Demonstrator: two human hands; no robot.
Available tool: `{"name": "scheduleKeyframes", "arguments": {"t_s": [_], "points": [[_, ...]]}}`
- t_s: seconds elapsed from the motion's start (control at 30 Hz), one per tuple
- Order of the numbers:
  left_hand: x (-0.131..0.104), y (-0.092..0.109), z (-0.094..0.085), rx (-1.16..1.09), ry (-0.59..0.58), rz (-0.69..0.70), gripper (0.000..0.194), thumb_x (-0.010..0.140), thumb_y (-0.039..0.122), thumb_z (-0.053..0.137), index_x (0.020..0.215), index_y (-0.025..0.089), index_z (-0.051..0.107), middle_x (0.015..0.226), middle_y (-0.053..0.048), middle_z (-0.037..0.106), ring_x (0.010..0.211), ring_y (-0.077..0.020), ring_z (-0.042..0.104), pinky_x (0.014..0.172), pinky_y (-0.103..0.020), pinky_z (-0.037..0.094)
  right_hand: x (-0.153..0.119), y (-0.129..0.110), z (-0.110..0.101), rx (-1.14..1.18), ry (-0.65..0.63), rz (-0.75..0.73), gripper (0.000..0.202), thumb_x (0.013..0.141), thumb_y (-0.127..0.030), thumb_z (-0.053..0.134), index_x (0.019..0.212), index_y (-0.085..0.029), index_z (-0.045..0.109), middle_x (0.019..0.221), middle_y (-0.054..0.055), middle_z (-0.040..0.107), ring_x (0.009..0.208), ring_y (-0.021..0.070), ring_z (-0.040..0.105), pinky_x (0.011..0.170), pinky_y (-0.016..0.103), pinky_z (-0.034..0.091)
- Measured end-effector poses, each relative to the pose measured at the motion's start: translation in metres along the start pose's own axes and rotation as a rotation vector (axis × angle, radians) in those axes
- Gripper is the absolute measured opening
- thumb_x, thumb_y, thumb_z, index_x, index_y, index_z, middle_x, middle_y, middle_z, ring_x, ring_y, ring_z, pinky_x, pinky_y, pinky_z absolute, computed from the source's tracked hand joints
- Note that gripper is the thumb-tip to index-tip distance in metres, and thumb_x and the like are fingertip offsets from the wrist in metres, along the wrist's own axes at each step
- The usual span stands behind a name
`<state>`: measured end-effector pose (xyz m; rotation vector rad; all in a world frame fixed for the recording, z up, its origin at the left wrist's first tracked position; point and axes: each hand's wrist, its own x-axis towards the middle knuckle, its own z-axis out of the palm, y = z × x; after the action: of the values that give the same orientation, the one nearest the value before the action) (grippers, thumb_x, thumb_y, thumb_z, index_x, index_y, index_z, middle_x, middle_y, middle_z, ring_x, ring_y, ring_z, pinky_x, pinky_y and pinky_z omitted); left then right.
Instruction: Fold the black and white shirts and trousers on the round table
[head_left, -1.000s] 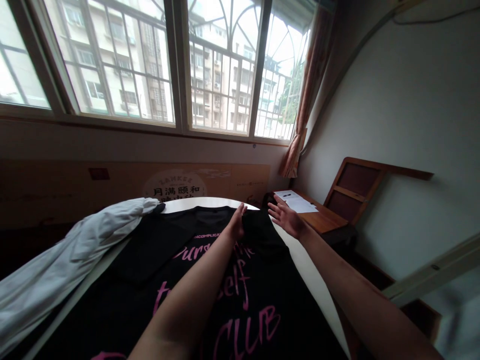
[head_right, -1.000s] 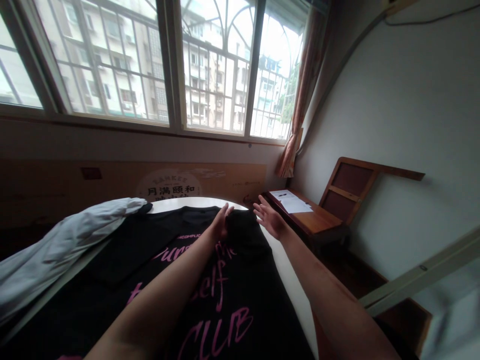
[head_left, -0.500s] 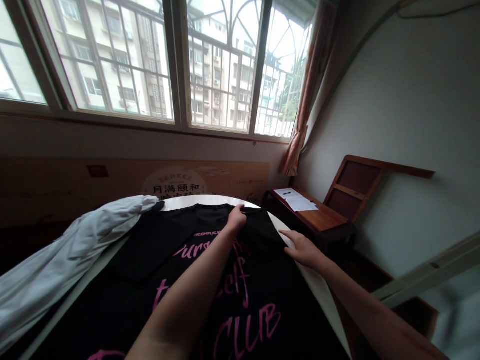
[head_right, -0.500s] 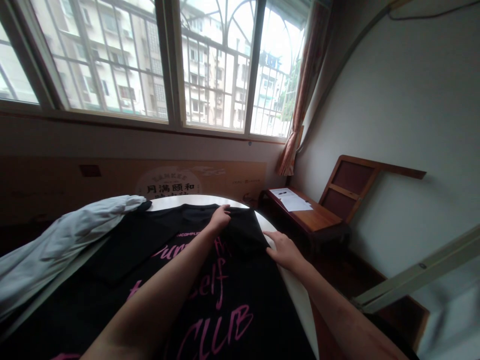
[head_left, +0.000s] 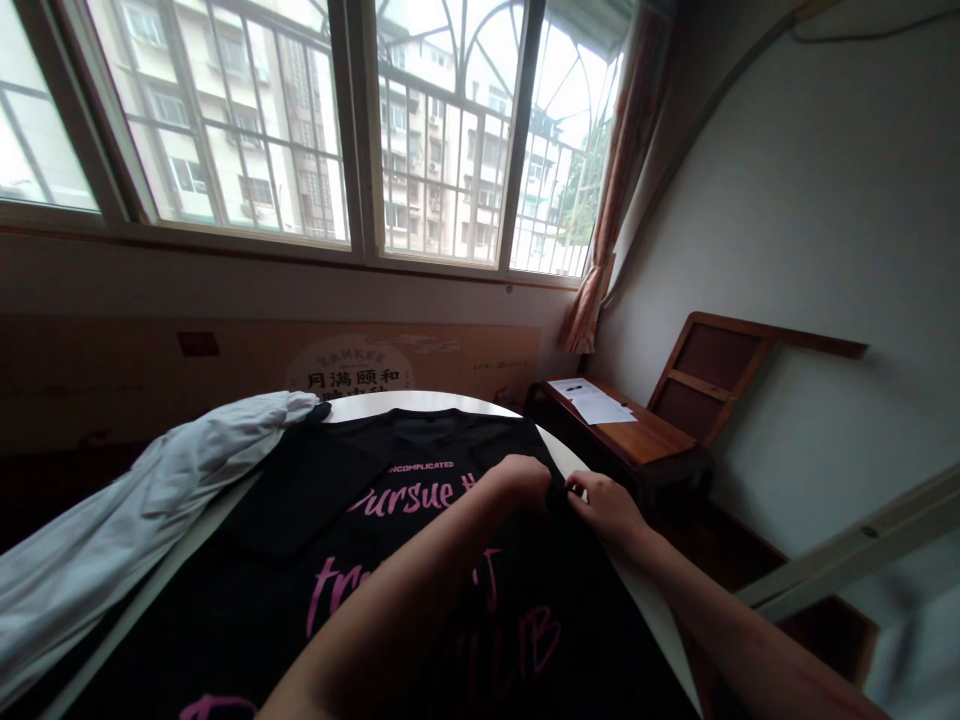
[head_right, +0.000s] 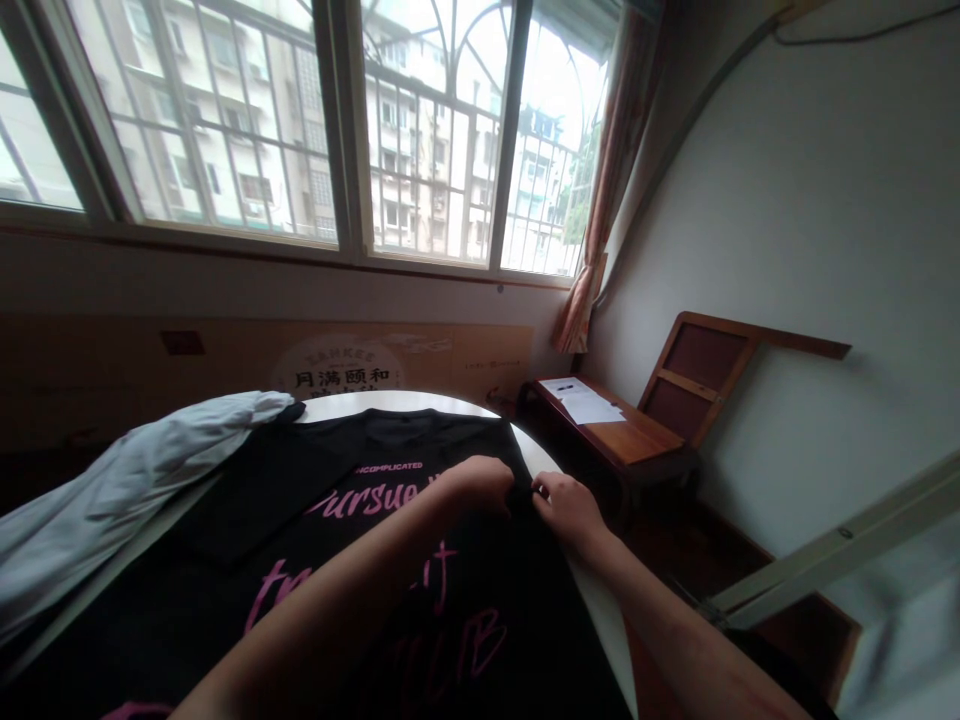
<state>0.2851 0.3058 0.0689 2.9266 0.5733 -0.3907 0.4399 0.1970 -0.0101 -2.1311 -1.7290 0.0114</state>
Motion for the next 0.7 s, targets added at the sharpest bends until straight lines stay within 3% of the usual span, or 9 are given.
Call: {"name": "scheduleKeyframes", "arguments": {"t_s": [0.17, 0.33, 0.43, 0.57, 0.7], "points": [[-0.008, 0.004, -0.007, 0.112, -0.006, 0.011, 0.036, 0.073, 0.029, 0.075, 0.108, 0.017, 0.078, 0.108, -0.014, 0.077, 0.097, -0.0311, 0.073, 0.081, -0.035, 0.057, -0.002, -0.002, 0.0, -0.068, -0.007, -0.04, 0.022, 0.092, -0.027, 0.055, 0.104, -0.022, 0.073, 0.099, 0.005, 0.074, 0.095, 0.0218, 0.067, 0.082, 0.03, 0.044], [-0.01, 0.0, -0.012, 0.065, -0.108, -0.012, 0.026, 0.075, 0.036, 0.075, 0.092, 0.017, 0.08, 0.094, -0.01, 0.079, 0.081, -0.025, 0.074, 0.073, -0.03, 0.057, 0.003, 0.007, -0.009, -0.026, -0.064, -0.098, 0.028, 0.086, -0.021, 0.056, 0.103, -0.022, 0.078, 0.102, 0.006, 0.076, 0.098, 0.0233, 0.068, 0.086, 0.031, 0.048], [-0.006, -0.005, -0.008, 0.027, -0.013, -0.087, 0.037, 0.09, 0.042, 0.058, 0.107, 0.015, 0.078, 0.11, -0.013, 0.078, 0.098, -0.0281, 0.073, 0.084, -0.034, 0.057, 0.024, 0.02, -0.017, 0.071, -0.125, -0.122, 0.038, 0.078, -0.011, 0.054, 0.102, -0.023, 0.081, 0.105, 0.005, 0.077, 0.097, 0.0216, 0.07, 0.087, 0.03, 0.051], [0.004, -0.015, 0.01, -0.011, 0.181, -0.246, 0.06, 0.098, 0.047, 0.04, 0.143, 0.01, 0.056, 0.148, -0.022, 0.056, 0.136, -0.036, 0.053, 0.108, -0.047, 0.045, 0.077, 0.021, -0.012, 0.159, -0.02, -0.079, 0.048, 0.084, -0.007, 0.044, 0.118, -0.017, 0.076, 0.122, 0.009, 0.075, 0.113, 0.0218, 0.069, 0.101, 0.031, 0.05], [0.012, -0.035, 0.034, -0.066, 0.224, -0.394, 0.078, 0.098, 0.054, 0.033, 0.157, 0.003, 0.032, 0.166, -0.024, 0.027, 0.155, -0.0373, 0.024, 0.123, -0.053, 0.025, 0.125, -0.002, 0.02, 0.13, -0.054, -0.097, 0.053, 0.091, -0.013, 0.044, 0.142, -0.012, 0.06, 0.146, 0.013, 0.06, 0.136, 0.023, 0.056, 0.115, 0.035, 0.041]]}}
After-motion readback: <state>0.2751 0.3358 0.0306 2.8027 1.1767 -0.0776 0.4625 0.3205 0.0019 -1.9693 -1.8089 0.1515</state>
